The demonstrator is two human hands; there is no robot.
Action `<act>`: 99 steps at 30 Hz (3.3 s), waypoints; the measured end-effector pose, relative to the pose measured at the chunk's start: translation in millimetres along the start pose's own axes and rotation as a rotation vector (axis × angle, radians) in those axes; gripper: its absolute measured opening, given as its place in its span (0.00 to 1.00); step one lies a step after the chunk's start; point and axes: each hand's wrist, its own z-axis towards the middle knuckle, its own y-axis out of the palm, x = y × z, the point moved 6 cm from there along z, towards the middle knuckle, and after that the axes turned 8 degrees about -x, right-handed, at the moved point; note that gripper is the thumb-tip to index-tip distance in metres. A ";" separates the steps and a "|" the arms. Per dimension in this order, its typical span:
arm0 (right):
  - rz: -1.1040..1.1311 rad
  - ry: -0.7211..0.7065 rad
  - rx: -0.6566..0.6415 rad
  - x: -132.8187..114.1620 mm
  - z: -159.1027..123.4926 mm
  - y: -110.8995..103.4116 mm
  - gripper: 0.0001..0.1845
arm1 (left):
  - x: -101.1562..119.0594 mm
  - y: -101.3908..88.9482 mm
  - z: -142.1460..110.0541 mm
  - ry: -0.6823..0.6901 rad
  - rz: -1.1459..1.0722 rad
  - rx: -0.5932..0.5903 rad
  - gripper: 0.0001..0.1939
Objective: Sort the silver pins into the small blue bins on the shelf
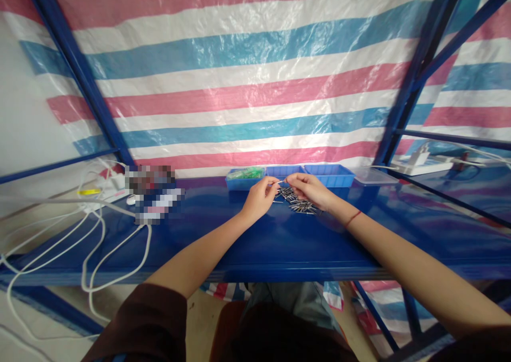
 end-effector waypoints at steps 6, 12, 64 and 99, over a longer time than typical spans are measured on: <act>-0.204 -0.136 0.053 -11.3 -1.2 -0.3 0.18 | -3.7 4.1 -0.4 -0.060 0.036 -0.047 0.09; -0.240 -0.204 0.046 -18.4 -2.0 4.6 0.19 | -3.5 10.3 -1.9 -0.122 -0.049 -0.145 0.12; -0.405 -0.029 0.160 6.2 6.2 -40.9 0.15 | -19.9 8.8 -2.8 -0.146 0.408 -0.252 0.11; -0.730 -0.421 0.026 -33.9 -11.1 12.0 0.11 | -19.6 2.6 3.2 -0.064 0.019 -0.004 0.08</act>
